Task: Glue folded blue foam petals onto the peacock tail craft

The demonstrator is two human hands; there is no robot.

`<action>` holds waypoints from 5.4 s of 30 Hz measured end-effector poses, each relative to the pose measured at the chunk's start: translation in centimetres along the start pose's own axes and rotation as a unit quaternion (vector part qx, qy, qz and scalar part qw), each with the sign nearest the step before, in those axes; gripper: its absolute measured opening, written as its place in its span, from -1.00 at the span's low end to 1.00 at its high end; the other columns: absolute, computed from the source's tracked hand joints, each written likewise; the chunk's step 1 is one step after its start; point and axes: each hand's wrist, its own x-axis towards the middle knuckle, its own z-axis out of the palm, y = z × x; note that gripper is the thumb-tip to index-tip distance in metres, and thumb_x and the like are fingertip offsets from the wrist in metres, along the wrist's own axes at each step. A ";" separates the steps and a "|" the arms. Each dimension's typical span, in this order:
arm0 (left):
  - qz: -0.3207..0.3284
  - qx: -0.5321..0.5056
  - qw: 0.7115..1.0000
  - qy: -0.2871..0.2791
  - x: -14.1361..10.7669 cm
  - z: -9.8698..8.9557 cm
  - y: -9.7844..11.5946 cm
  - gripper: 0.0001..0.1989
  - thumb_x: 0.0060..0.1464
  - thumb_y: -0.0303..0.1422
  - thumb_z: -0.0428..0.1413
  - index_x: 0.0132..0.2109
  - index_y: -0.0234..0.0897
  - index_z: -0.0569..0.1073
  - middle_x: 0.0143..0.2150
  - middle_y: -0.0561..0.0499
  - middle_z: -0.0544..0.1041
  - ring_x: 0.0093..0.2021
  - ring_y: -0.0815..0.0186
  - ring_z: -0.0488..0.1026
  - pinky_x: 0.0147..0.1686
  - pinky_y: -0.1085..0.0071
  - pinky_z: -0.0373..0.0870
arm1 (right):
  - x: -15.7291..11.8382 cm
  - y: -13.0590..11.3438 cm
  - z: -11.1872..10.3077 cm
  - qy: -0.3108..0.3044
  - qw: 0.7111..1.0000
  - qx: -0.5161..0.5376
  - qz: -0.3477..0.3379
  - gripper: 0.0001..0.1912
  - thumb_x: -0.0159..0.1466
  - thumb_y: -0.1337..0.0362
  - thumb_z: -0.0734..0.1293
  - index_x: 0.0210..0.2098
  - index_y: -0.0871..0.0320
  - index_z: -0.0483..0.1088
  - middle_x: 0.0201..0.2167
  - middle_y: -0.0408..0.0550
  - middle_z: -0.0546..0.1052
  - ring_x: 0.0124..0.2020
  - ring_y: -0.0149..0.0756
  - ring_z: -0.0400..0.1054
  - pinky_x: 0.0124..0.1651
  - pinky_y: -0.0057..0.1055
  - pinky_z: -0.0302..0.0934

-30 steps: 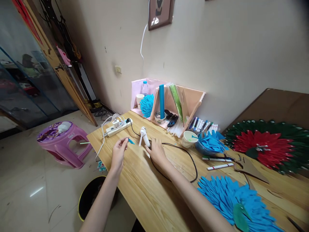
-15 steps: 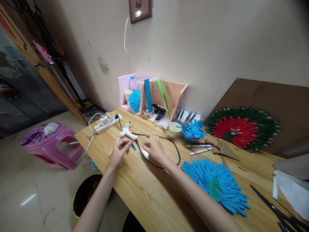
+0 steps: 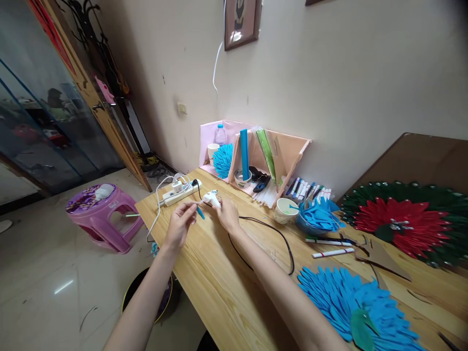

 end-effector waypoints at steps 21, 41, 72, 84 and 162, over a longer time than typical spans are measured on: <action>0.069 -0.019 0.997 -0.031 0.1 3.9 5.1 -0.81 -0.18 -0.30 0.21 -0.36 -0.28 0.46 -0.50 0.08 0.37 -0.54 0.50 0.28 -0.61 0.63 0.23 | -1.6 0.0 1.6 -0.015 0.992 0.121 0.043 -0.77 0.14 0.23 0.26 -0.24 0.20 0.31 -0.30 0.02 0.50 -0.28 -0.24 0.39 -0.26 -0.39 0.19; -0.085 0.097 0.911 -0.392 -4.2 24.9 -6.3 -0.82 -0.13 -0.27 0.18 -0.40 -0.32 0.47 -0.52 0.03 0.45 -0.48 0.38 0.40 -0.41 0.47 0.35 | -25.5 18.3 -34.4 0.284 0.930 0.004 0.234 -0.75 0.15 0.13 0.18 -0.30 0.12 0.37 -0.24 0.04 0.48 -0.25 -0.21 0.38 -0.22 -0.29 0.24; 0.078 0.408 0.733 -0.539 -2.4 30.7 -14.6 -0.79 -0.03 -0.29 0.04 -0.35 -0.34 0.49 -0.32 -0.07 0.55 -0.31 0.24 0.45 -0.32 0.40 0.29 | -24.0 20.6 -29.7 0.031 0.923 -0.030 0.382 -0.74 -0.03 0.14 0.36 -0.43 0.18 0.34 -0.46 -0.07 0.47 -0.44 -0.30 0.34 -0.48 -0.48 0.07; 0.052 0.404 0.728 -0.551 -2.6 30.8 -15.9 -0.81 -0.01 -0.31 -0.01 -0.38 -0.34 0.42 -0.34 -0.08 0.51 -0.30 0.23 0.41 -0.32 0.40 0.27 | -24.0 22.1 -28.4 0.056 0.911 0.092 0.398 -0.81 -0.01 0.25 0.36 -0.46 0.20 0.29 -0.56 -0.16 0.41 -0.53 -0.41 0.29 -0.52 -0.53 0.08; 0.180 0.406 0.682 -0.581 -4.6 29.9 -8.5 -0.79 0.14 -0.30 -0.12 -0.29 -0.29 0.36 -0.33 -0.04 0.43 -0.32 0.31 0.36 -0.33 0.40 0.27 | -22.5 15.3 -31.6 0.069 0.908 0.282 0.303 -0.55 -0.06 0.19 0.43 -0.19 0.15 0.30 -0.47 -0.18 0.40 -0.48 -0.42 0.31 -0.48 -0.51 0.19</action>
